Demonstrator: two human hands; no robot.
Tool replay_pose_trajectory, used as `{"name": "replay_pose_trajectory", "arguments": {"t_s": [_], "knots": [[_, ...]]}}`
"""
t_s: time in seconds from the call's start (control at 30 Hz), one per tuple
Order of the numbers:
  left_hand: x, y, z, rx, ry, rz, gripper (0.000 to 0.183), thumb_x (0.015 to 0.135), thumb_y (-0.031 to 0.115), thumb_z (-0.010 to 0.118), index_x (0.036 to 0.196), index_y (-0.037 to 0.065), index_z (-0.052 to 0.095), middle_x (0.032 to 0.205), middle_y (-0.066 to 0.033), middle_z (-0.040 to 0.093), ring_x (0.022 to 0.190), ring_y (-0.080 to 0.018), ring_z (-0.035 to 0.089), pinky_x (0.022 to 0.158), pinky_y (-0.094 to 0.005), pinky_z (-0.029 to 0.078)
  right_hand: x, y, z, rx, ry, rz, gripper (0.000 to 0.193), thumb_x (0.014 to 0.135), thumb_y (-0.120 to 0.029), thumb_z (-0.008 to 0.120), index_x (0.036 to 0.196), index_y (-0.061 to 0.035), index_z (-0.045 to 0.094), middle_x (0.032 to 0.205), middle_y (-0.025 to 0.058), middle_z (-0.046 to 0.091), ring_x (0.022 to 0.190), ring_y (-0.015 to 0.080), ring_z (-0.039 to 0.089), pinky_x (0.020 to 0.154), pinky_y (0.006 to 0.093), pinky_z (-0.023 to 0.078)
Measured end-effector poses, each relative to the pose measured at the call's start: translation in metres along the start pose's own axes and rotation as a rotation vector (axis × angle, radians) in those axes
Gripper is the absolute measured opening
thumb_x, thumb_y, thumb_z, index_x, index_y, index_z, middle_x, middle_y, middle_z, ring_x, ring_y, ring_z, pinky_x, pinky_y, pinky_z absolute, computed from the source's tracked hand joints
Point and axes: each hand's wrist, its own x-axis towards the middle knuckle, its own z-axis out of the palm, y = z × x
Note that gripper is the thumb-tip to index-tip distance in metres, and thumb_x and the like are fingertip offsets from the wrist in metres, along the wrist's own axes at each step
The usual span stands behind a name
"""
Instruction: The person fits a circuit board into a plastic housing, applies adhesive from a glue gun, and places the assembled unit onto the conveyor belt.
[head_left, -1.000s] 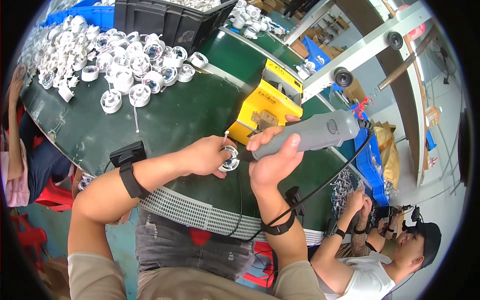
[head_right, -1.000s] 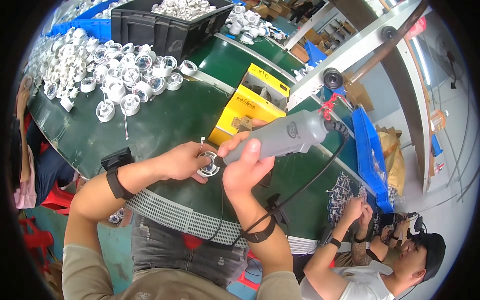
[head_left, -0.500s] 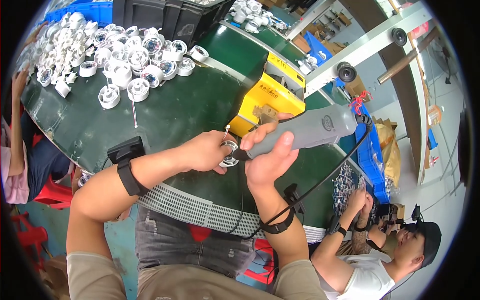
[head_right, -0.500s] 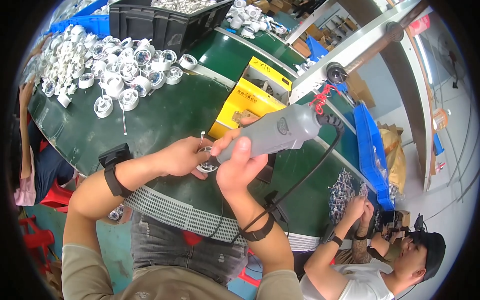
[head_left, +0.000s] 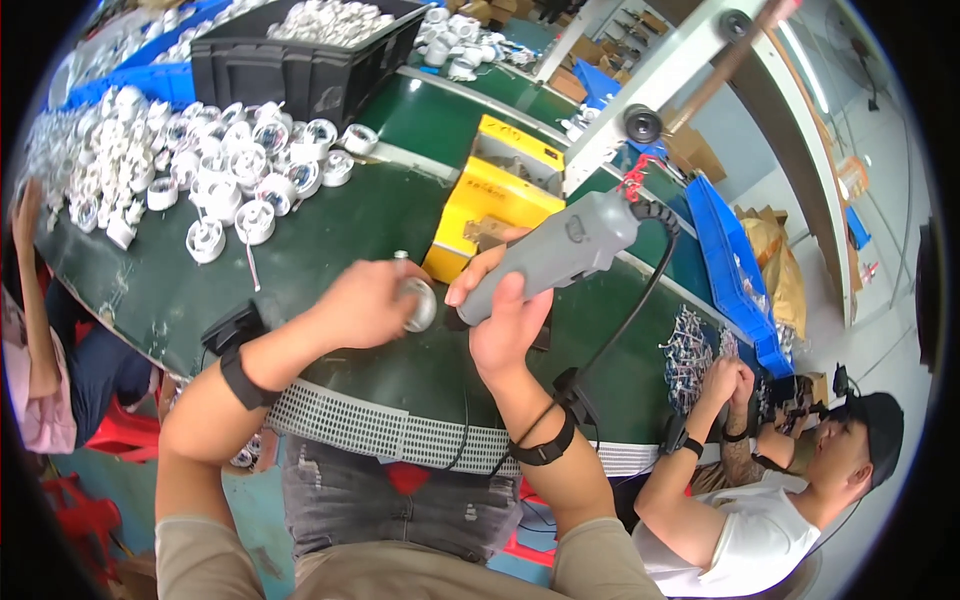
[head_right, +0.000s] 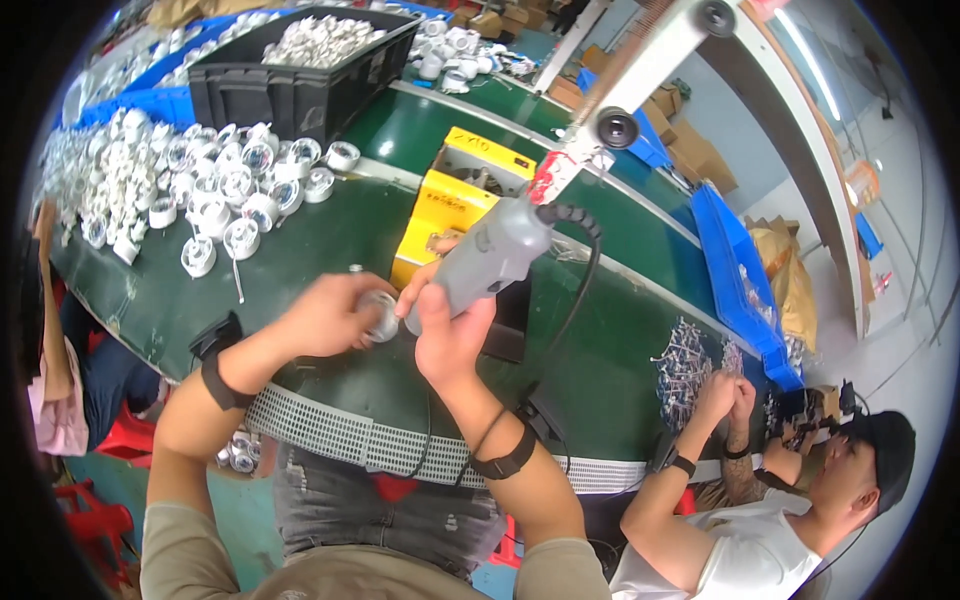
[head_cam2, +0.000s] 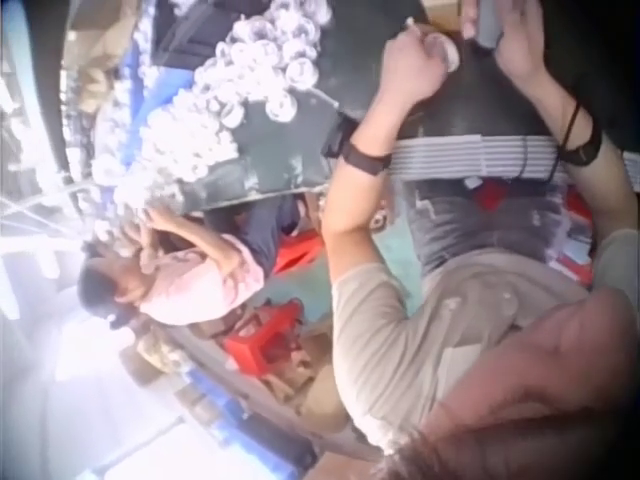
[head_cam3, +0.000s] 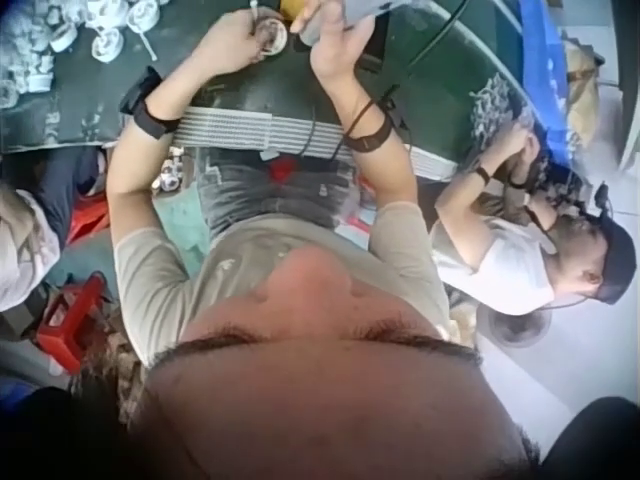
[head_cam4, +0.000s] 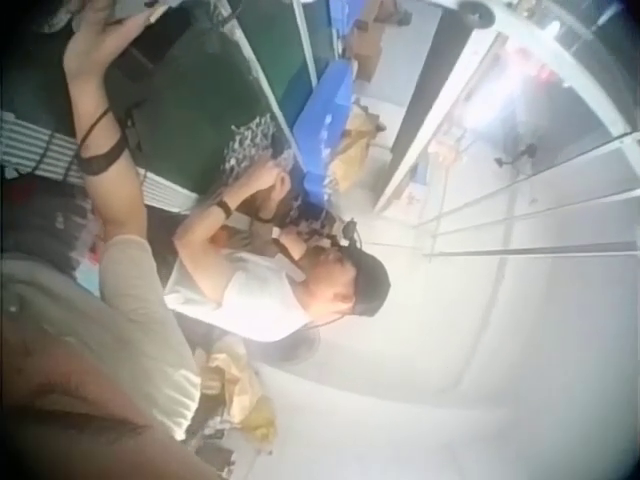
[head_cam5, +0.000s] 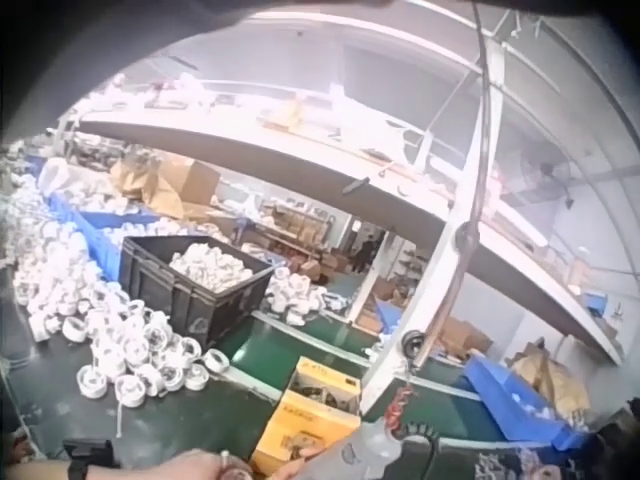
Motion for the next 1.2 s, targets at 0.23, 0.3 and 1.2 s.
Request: {"name": "replay_pose_trajectory", "arguments": {"t_s": [0.23,0.3,1.2], "knots": [[-0.003,-0.005,-0.028,0.990,0.989,0.284,0.058,0.072,0.004,0.071,0.126,0.007,0.052,0.138,-0.0217,0.041,0.120,-0.0410,0.046,0.104,-0.0440,0.038,-0.009,-0.006,-0.015,-0.417,0.059,0.209,0.048,0.085,-0.015,0.071,0.122,-0.0008,0.044,0.091,0.0037,0.057,0.080,0.0109,0.056,0.075,0.0268,0.048],[-0.001,-0.011,-0.020,0.833,0.805,0.353,0.052,0.072,0.004,0.071,0.121,0.005,0.055,0.131,-0.0213,0.048,0.116,-0.0400,0.050,0.101,-0.0433,0.041,-0.004,-0.009,-0.009,-0.461,0.043,0.303,0.047,0.082,-0.014,0.073,0.119,-0.0002,0.047,0.100,0.0053,0.060,0.088,0.0112,0.058,0.080,0.0283,0.049],[-0.004,-0.004,0.012,0.365,0.102,0.568,0.031,0.077,0.019,0.074,0.058,0.000,0.059,0.057,-0.0160,0.054,0.050,-0.0339,0.052,0.047,-0.0370,0.040,0.000,-0.016,-0.260,-1.788,0.140,0.480,0.049,0.079,-0.042,0.069,0.112,-0.0069,0.062,0.101,0.0157,0.066,0.103,0.0342,0.058,0.097,0.0452,0.040]]}}
